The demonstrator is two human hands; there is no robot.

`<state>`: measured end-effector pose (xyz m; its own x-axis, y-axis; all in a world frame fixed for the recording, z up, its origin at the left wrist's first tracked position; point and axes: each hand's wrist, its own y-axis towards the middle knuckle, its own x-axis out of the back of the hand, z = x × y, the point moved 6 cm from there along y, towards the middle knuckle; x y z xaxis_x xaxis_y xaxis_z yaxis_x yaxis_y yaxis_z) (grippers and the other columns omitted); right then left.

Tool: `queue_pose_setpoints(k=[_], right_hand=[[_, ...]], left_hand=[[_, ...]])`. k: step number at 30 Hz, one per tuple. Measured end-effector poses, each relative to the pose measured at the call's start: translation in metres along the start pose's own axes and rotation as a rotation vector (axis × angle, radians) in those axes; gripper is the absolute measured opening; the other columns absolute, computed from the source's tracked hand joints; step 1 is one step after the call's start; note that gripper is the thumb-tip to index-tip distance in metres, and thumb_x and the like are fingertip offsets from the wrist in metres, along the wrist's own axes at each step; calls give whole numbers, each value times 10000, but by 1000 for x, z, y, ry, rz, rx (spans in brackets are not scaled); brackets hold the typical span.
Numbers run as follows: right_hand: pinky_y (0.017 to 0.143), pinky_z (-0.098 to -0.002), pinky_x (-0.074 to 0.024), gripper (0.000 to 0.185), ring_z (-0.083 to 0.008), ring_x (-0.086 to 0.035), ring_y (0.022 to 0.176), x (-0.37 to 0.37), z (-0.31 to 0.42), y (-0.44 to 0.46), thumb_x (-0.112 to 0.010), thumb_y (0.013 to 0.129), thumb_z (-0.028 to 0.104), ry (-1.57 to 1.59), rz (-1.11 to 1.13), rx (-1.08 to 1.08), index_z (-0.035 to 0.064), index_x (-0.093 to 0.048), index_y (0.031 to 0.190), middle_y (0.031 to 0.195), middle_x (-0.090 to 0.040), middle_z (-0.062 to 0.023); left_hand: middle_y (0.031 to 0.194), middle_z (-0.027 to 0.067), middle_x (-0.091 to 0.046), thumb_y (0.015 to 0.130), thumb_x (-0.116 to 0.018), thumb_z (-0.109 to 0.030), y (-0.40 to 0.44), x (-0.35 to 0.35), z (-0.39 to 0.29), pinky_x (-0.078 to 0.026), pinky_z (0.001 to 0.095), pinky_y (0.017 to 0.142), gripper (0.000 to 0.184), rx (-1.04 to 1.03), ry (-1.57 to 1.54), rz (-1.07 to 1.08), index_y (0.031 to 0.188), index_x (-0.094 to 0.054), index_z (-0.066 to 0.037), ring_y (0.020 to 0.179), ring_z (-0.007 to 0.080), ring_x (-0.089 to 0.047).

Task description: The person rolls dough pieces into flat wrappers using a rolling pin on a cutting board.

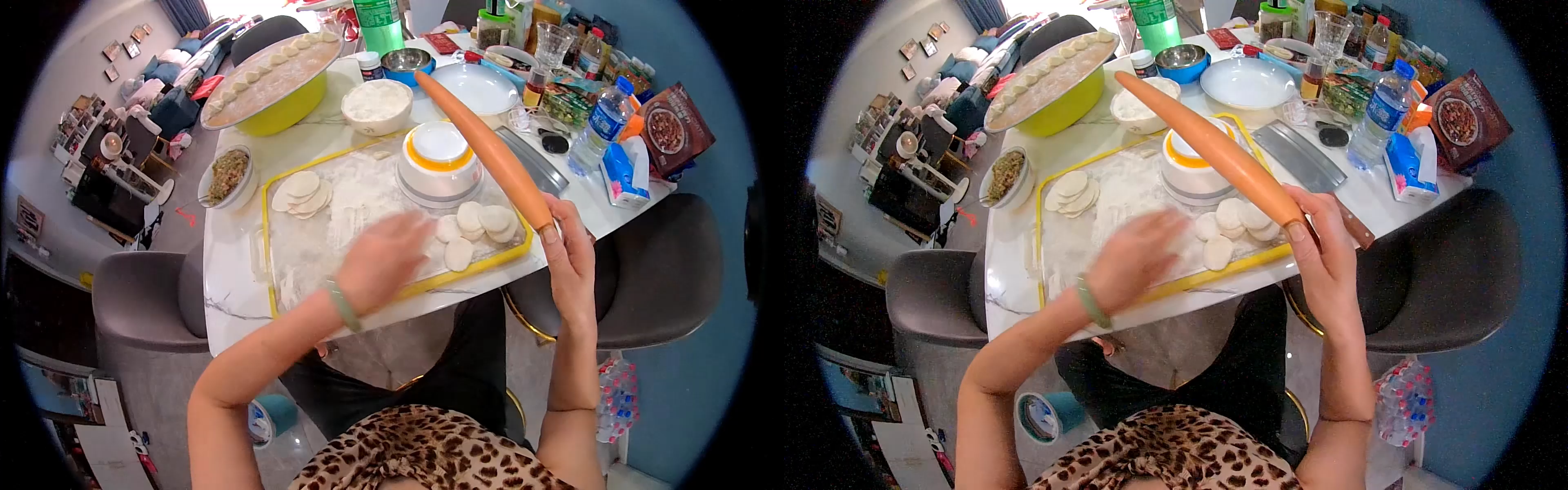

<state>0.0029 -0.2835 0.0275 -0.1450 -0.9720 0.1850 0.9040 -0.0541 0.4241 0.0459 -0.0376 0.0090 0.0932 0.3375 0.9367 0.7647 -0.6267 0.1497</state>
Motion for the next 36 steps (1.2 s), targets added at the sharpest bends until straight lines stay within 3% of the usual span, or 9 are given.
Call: queue_pose_setpoints(k=[2,3,10,18,21,23,26,33,36], right_hand=[[992,-278,-376,317,-162,-519,1076,-10,4,-2,-517,963,41,-129,-9,21,-34,-563,1268,1159,-564,-93],[992,-278,-376,317,-162,-519,1076,20,10,10,-517,963,41,-262,71,77,-34,-563,1268,1159,-564,-93],[1000,-262,-352,306,-153,-499,1089,-10,-6,0,-480,981,73,-126,10,65,-26,-570,1257,1127,-551,-76],[1026,-278,-357,295,-160,-508,1151,-51,-12,0,-485,992,70,-14,65,-25,-28,-554,1261,1196,-571,-89],[1026,-276,-362,293,-157,-520,1148,-65,-6,2,-476,979,35,-30,96,-13,-35,-554,1253,1190,-576,-86],[1019,-277,-371,299,-164,-527,1136,-78,4,2,-487,974,37,-44,162,6,-35,-552,1257,1172,-576,-89],[1009,-281,-378,315,-167,-530,1124,-89,8,3,-495,973,46,-29,190,-27,-33,-544,1273,1166,-573,-91],[988,-278,-389,321,-163,-528,1105,-89,-4,-1,-499,973,51,-13,236,1,-32,-547,1280,1165,-565,-95],[976,-279,-396,324,-167,-531,1090,-85,-10,-2,-505,970,50,-1,230,-13,-33,-548,1280,1155,-565,-100]], left_hand=[[1405,197,-493,811,-721,-255,6,-20,-38,-423,411,1058,610,-137,108,93,1352,-519,-60,1304,323,-472],[1394,194,-495,806,-721,-281,36,-61,-69,-427,423,1045,616,-202,87,-5,1332,-528,-27,1292,323,-476],[1463,170,-432,830,-692,-351,-21,-51,-36,-393,457,1074,684,-224,303,-12,1379,-481,-4,1360,301,-410],[1578,133,-314,854,-686,-376,-129,9,44,-319,546,1117,713,-61,340,96,1461,-423,-113,1452,306,-314],[1595,163,-266,863,-684,-378,-147,28,53,-285,575,1124,725,49,445,80,1485,-399,-139,1462,352,-286],[1596,204,-230,860,-694,-381,-157,29,62,-258,600,1127,765,292,234,-9,1508,-363,-145,1458,398,-265],[1593,243,-201,880,-673,-402,-140,13,43,-259,607,1126,773,320,120,20,1526,-331,-148,1457,426,-244],[1584,273,-192,916,-611,-448,-120,-8,40,-274,599,1125,744,239,175,97,1516,-335,-105,1445,450,-257],[1554,316,-224,916,-601,-472,-110,6,70,-285,579,1126,776,402,247,-11,1485,-347,-11,1436,458,-270]])
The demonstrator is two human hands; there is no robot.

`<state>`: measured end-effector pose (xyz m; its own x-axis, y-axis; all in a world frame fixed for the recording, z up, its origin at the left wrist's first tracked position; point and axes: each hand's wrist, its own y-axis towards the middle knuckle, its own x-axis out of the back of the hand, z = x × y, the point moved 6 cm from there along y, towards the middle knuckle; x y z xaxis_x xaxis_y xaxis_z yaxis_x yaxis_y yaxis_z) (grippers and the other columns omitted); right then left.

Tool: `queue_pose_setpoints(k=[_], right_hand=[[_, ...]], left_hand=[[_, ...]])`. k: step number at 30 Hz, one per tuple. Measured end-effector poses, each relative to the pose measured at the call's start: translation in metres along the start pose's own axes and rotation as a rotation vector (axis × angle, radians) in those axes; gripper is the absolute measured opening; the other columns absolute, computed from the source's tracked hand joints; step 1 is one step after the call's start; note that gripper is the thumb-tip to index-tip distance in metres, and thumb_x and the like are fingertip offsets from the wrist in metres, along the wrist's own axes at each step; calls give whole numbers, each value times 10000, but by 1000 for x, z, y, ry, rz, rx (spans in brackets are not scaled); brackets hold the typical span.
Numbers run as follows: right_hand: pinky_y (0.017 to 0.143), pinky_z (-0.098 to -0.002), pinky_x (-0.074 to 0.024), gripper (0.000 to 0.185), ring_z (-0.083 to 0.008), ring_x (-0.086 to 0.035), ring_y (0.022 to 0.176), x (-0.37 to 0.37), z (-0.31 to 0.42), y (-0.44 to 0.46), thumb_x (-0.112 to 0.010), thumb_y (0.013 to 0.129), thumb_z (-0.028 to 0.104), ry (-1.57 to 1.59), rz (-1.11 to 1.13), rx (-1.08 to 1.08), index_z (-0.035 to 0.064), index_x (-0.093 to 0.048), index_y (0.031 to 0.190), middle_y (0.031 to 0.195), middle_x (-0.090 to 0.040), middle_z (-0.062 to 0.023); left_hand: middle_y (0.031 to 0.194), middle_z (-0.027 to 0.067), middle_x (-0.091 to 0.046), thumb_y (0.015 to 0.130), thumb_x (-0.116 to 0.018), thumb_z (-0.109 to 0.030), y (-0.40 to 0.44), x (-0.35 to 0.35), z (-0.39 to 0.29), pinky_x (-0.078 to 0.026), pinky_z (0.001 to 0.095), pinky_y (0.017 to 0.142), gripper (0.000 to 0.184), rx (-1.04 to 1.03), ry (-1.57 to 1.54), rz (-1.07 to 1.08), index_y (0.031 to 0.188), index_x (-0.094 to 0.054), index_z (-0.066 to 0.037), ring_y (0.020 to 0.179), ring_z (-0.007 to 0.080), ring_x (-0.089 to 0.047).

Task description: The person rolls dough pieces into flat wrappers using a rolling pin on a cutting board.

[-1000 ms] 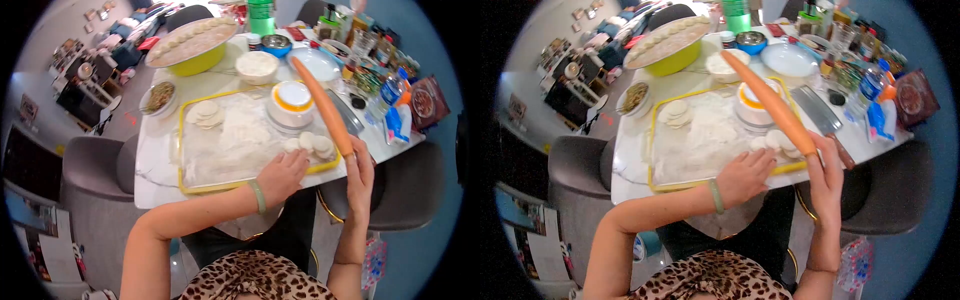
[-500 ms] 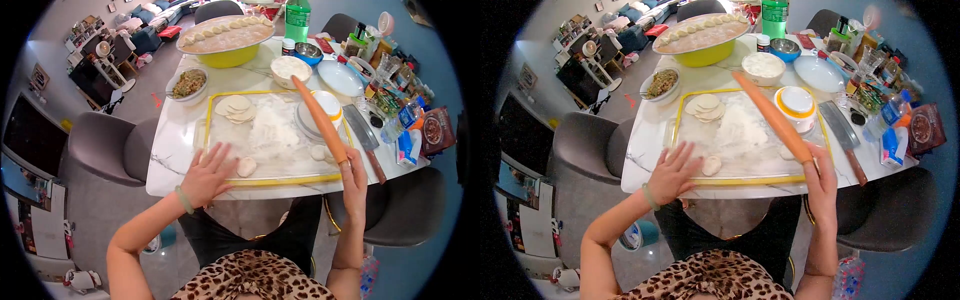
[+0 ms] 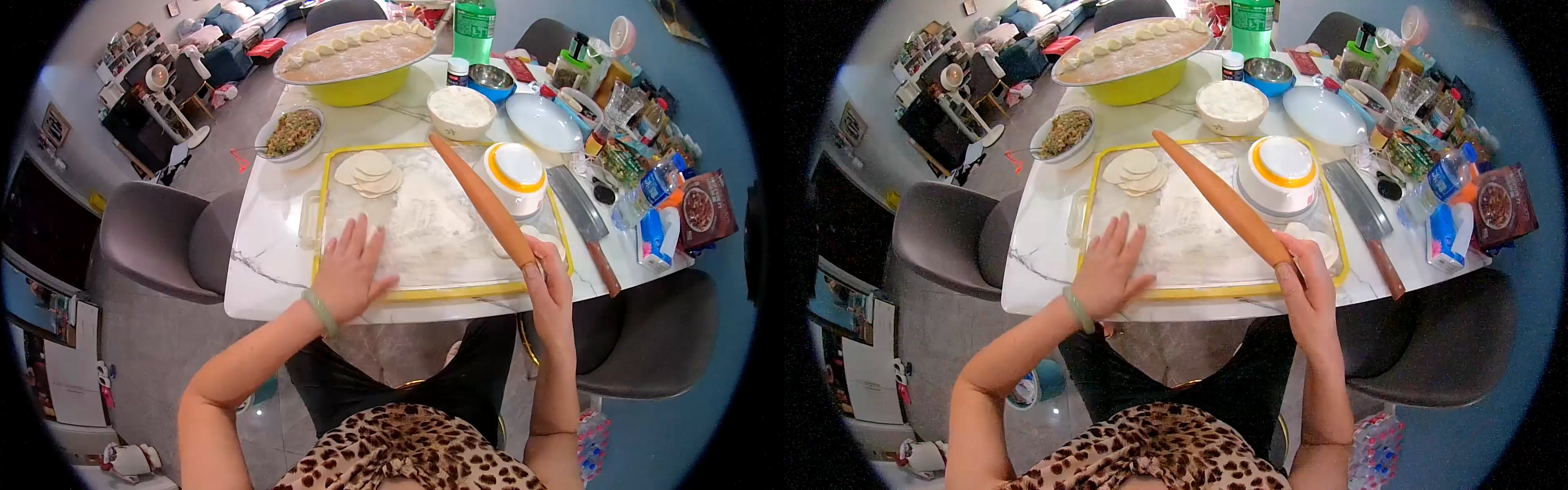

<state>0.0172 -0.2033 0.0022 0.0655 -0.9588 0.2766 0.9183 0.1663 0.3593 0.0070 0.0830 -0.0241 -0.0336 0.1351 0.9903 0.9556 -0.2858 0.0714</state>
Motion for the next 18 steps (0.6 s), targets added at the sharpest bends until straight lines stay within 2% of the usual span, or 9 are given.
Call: queue_pose_setpoints(k=[3,7,9,10,16,18], right_hand=[[969,-279,-400,328,-173,-534,1084,-3,-3,0,-511,967,50,23,-4,5,-35,-547,1281,1157,-565,-106],[966,-278,-404,332,-178,-535,1089,-1,-1,-2,-520,965,51,27,-1,13,-37,-545,1284,1161,-563,-108],[963,-277,-405,332,-181,-536,1087,1,-4,-6,-522,962,49,15,-11,7,-38,-545,1282,1160,-563,-108],[960,-276,-406,333,-185,-537,1085,2,-5,-7,-523,960,46,1,-19,7,-39,-545,1281,1158,-563,-108],[927,-283,-417,325,-190,-541,1047,-7,-4,-1,-525,952,41,5,57,-17,-21,-556,1270,1126,-561,-106],[913,-292,-425,325,-201,-547,1030,-17,-3,6,-531,947,43,-7,77,18,-12,-563,1266,1107,-563,-112]], left_hand=[[1535,338,-243,925,-584,-484,36,-7,0,-290,572,1126,795,41,-80,-38,1481,-327,22,1433,457,-278],[1539,319,-254,934,-566,-497,42,-12,-44,-287,590,1121,805,4,-47,-20,1489,-304,24,1435,447,-277],[1554,282,-260,936,-562,-499,27,-9,-63,-284,606,1117,814,-103,-43,15,1502,-283,15,1441,435,-271],[1580,214,-262,930,-568,-501,19,-10,-64,-275,607,1121,805,-123,-27,35,1518,-286,-29,1459,402,-258],[1617,118,-239,910,-579,-494,-32,11,-15,-244,586,1142,771,-240,123,200,1534,-305,-132,1488,325,-233],[1620,113,-234,901,-583,-497,-35,17,8,-239,584,1145,780,-309,129,210,1534,-308,-134,1490,322,-228]])
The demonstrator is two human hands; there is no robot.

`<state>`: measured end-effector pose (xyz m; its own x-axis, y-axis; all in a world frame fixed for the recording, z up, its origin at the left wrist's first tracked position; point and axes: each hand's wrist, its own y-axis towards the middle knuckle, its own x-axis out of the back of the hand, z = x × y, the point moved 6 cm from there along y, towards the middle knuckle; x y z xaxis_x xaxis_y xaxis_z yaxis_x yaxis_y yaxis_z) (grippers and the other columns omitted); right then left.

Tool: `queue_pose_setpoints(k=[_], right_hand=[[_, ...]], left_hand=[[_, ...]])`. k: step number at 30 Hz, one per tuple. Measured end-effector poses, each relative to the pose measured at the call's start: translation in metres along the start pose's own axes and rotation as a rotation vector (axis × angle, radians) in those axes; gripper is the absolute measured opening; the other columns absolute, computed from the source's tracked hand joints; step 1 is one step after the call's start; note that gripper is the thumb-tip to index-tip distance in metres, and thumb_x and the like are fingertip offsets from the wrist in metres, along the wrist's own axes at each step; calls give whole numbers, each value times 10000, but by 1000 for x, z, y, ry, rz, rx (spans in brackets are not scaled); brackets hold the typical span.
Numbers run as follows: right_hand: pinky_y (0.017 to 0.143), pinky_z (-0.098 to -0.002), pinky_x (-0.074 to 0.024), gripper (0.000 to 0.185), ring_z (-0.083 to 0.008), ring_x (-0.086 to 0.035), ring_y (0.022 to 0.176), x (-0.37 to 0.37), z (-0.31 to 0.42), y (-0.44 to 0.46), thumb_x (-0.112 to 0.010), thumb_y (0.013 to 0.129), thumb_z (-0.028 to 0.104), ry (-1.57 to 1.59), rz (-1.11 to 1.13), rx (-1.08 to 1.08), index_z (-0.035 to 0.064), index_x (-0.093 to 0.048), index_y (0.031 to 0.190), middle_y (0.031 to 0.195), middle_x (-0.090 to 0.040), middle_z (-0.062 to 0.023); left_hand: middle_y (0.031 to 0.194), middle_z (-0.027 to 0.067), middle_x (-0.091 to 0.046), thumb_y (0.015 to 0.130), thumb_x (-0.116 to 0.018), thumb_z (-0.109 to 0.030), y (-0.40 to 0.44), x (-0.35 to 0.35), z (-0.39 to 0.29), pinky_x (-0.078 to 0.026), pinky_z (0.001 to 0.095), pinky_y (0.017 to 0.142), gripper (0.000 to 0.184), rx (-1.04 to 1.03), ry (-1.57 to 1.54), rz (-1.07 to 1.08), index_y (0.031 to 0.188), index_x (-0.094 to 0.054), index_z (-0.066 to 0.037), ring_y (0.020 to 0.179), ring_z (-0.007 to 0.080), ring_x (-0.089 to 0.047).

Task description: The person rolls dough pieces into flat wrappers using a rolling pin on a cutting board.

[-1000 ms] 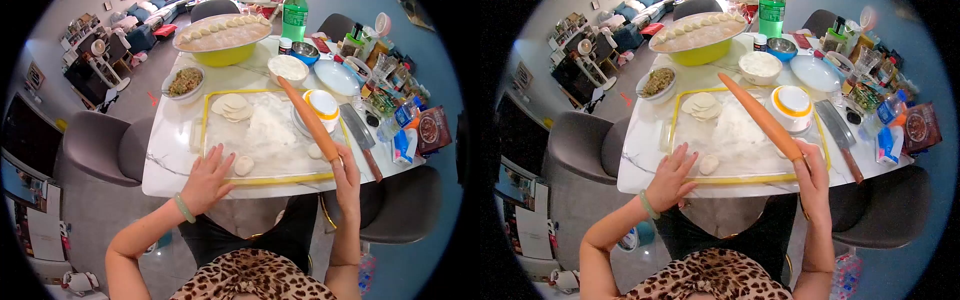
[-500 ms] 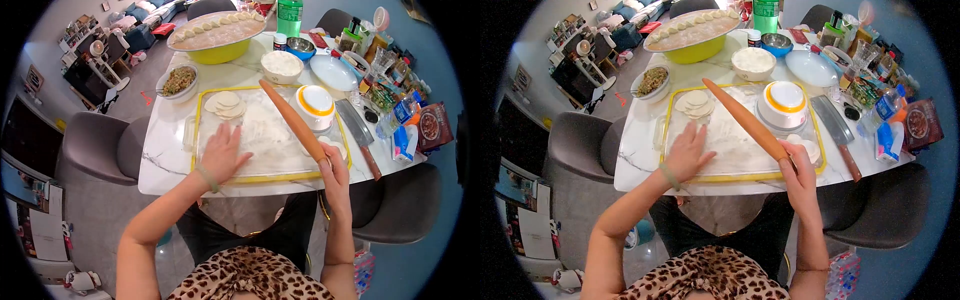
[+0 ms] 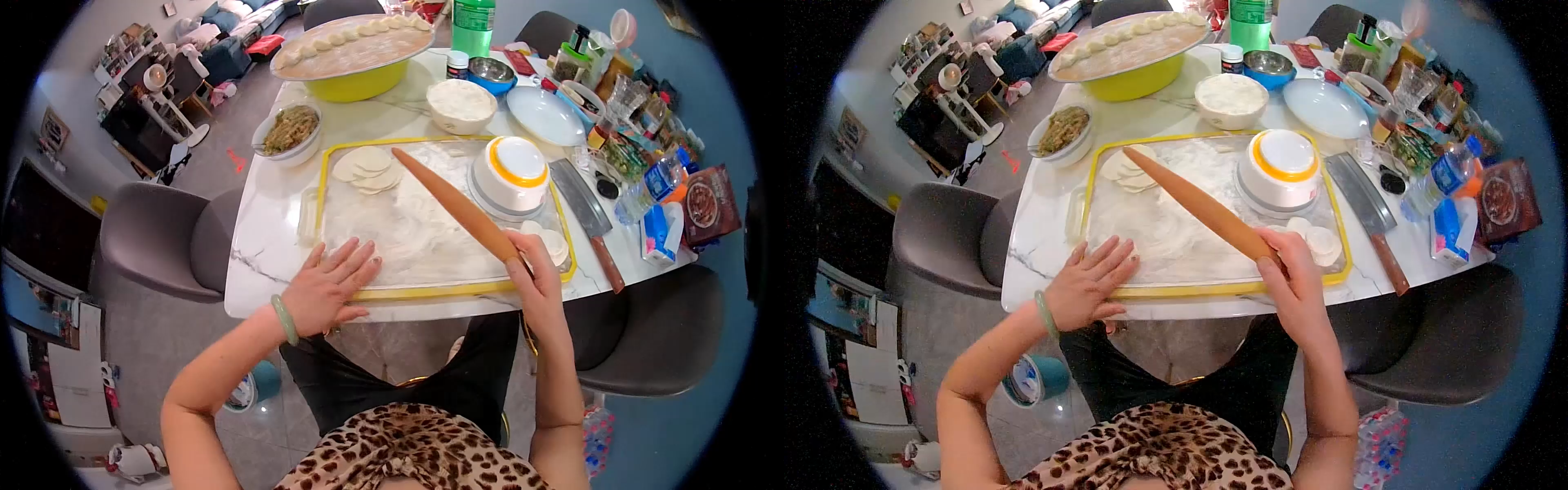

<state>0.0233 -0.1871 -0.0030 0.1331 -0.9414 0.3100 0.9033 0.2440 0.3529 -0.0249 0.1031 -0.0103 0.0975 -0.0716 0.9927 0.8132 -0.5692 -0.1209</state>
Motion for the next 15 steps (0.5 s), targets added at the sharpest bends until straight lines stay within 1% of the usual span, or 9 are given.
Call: queue_pose_setpoints(k=[2,5,6,8,9,11,12,13,15], right_hand=[[899,-302,-433,324,-213,-552,1014,-15,1,14,-538,943,45,-13,34,45,-3,-570,1261,1088,-566,-119],[874,-343,-452,313,-266,-563,980,-43,4,34,-576,924,62,-175,157,126,12,-592,1233,1039,-580,-132],[866,-366,-456,310,-286,-564,969,-54,7,39,-597,913,75,-266,210,207,22,-603,1218,1021,-587,-135],[861,-402,-460,322,-313,-571,956,-76,12,49,-648,872,100,-382,295,330,56,-625,1190,990,-602,-125],[861,-402,-460,322,-313,-571,956,-85,13,56,-648,872,100,-382,303,332,56,-625,1190,990,-602,-125],[864,-404,-461,339,-302,-574,949,-108,19,62,-658,845,96,-477,410,501,74,-635,1182,972,-600,-109],[864,-404,-461,339,-302,-574,949,-113,16,64,-658,845,96,-476,422,505,74,-635,1182,972,-600,-109],[884,-413,-459,363,-308,-575,986,-119,13,64,-658,839,101,-525,441,544,81,-627,1201,1024,-609,-107],[905,-421,-457,388,-314,-575,1022,-124,10,62,-659,834,105,-574,461,578,87,-619,1219,1075,-618,-105]], left_hand=[[1626,101,-226,889,-565,-532,-4,-6,14,-218,577,1153,794,-111,28,-7,1532,-320,-137,1497,317,-216],[1617,112,-254,905,-522,-562,-16,4,10,-198,572,1155,785,-104,80,-77,1525,-335,-118,1496,325,-222],[1617,112,-254,905,-522,-562,-27,3,9,-198,572,1155,785,-100,77,-82,1525,-335,-118,1496,325,-222],[1603,133,-284,928,-492,-554,-59,23,6,-182,576,1156,766,-12,204,-490,1521,-341,-94,1492,340,-233],[1603,133,-284,928,-492,-554,-60,27,6,-182,576,1156,766,-5,200,-491,1521,-341,-94,1492,340,-233],[1591,152,-304,947,-474,-536,-56,32,25,-178,580,1156,749,317,-86,-452,1521,-334,-76,1488,356,-238],[1594,155,-293,937,-525,-476,-51,19,35,-186,580,1155,742,364,-115,-377,1523,-326,-66,1482,364,-243],[1594,155,-293,937,-525,-476,-51,13,37,-186,580,1155,742,373,-118,-377,1523,-326,-66,1482,364,-243],[1595,150,-286,897,-609,-416,-48,-4,37,-195,577,1154,782,372,-176,-235,1529,-312,-65,1476,370,-250]])
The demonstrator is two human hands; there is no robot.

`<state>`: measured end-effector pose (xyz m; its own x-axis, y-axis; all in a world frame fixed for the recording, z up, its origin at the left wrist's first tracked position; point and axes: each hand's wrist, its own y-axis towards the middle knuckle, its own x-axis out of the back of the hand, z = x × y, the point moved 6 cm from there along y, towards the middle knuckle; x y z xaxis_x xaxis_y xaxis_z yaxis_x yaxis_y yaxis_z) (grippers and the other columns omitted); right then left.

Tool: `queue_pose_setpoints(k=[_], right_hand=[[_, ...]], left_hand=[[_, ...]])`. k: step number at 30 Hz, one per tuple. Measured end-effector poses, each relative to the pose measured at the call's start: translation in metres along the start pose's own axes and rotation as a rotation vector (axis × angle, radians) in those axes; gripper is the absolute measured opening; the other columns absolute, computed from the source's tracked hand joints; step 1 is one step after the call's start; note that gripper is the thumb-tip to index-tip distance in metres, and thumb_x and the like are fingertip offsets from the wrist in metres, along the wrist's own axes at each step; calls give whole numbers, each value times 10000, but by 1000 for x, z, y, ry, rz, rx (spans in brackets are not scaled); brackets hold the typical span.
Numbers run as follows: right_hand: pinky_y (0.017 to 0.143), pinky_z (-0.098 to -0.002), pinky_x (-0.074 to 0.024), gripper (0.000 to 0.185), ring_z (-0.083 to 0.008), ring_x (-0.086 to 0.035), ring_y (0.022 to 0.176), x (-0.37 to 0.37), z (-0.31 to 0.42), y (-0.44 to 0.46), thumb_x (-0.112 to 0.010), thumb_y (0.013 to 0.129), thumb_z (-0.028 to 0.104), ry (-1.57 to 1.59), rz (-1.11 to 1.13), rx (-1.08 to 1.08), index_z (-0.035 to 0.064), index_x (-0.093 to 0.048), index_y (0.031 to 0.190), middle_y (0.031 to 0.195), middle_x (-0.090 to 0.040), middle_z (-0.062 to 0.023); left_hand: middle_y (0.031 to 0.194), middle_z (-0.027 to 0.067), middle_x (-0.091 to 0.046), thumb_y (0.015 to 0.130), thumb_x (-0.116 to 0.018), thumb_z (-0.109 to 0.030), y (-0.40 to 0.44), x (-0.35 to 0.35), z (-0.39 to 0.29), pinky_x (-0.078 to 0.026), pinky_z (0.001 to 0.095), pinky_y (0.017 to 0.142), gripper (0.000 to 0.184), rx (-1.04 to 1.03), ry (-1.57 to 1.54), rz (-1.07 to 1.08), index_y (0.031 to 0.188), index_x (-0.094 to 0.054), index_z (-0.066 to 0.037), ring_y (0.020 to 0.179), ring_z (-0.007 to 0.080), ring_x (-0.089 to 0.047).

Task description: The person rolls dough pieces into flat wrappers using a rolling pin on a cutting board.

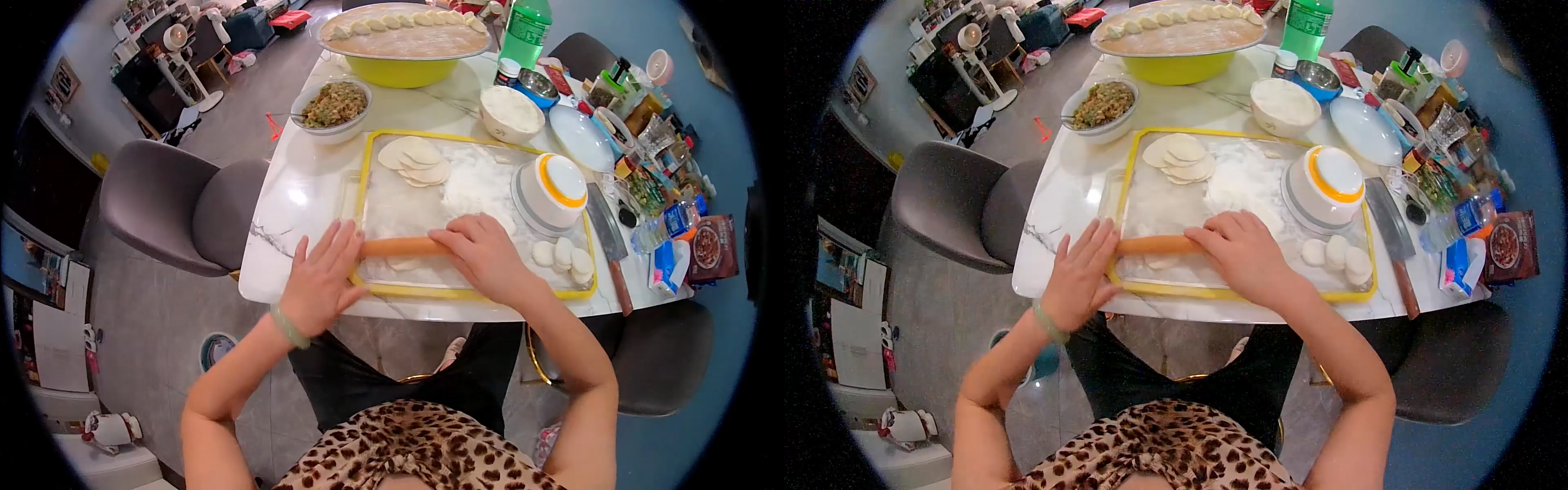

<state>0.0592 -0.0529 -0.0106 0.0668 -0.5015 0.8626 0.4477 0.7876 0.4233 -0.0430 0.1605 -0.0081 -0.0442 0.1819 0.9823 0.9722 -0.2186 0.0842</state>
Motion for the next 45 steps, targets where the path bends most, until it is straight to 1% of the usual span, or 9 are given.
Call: queue_pose_setpoints(k=[4,8,15,24,26,32,40,42,45], right_hand=[[1040,-511,-396,522,-353,-480,1291,-11,12,-28,-651,852,137,-24,156,-67,136,-534,1360,1420,-512,-105],[1102,-546,-340,510,-361,-401,1381,-7,10,0,-620,899,230,-220,175,-85,181,-505,1393,1508,-435,-86],[1086,-560,-359,539,-357,-394,1385,-9,17,-22,-643,886,274,-152,283,-114,210,-502,1402,1521,-415,-83],[1084,-581,-350,560,-374,-370,1404,-19,-6,-3,-633,911,299,-140,257,-118,202,-470,1438,1542,-387,-100],[1083,-581,-352,573,-371,-399,1382,-10,20,-23,-645,903,301,-133,275,-93,204,-471,1441,1530,-406,-97],[1079,-585,-356,607,-378,-401,1379,-23,-4,11,-678,866,302,-271,87,-31,200,-480,1431,1518,-419,-99],[1101,-567,-336,599,-390,-380,1388,-9,30,-20,-666,873,290,-173,237,-59,196,-466,1430,1530,-394,-109],[1095,-556,-343,578,-387,-389,1381,-17,2,6,-661,880,288,-209,180,-56,194,-478,1420,1521,-406,-117],[1086,-536,-353,543,-383,-404,1370,-17,-12,8,-653,889,284,-177,155,-85,190,-499,1401,1507,-426,-128]], left_hand=[[1592,172,-275,851,-664,-362,-39,0,-25,-215,601,1139,850,-69,-29,99,1542,-266,-71,1476,358,-251],[1584,144,-296,870,-659,-392,-2,-8,-1,-257,602,1116,795,20,61,-14,1517,-319,-79,1474,309,-261],[1584,145,-291,869,-659,-375,-26,6,-20,-266,609,1113,803,-58,-5,135,1519,-305,-65,1472,310,-268],[1607,153,-249,898,-635,-374,1,8,-5,-205,612,1143,806,6,34,39,1542,-259,-68,1489,325,-234],[1607,148,-252,911,-611,-400,-28,3,-18,-203,613,1142,794,-40,7,225,1543,-261,-71,1487,328,-235],[1605,152,-250,898,-613,-411,15,0,9,-209,613,1140,810,8,69,4,1535,-265,-53,1487,328,-232],[1590,177,-273,893,-629,-404,-36,-9,-24,-223,610,1134,795,-36,59,273,1515,-300,-34,1482,334,-246],[1586,182,-278,878,-647,-404,4,-7,4,-232,612,1129,816,23,61,-13,1515,-300,-30,1485,330,-240],[1594,183,-257,868,-664,-397,10,6,-3,-238,615,1124,857,17,95,34,1530,-261,-32,1487,328,-234]])
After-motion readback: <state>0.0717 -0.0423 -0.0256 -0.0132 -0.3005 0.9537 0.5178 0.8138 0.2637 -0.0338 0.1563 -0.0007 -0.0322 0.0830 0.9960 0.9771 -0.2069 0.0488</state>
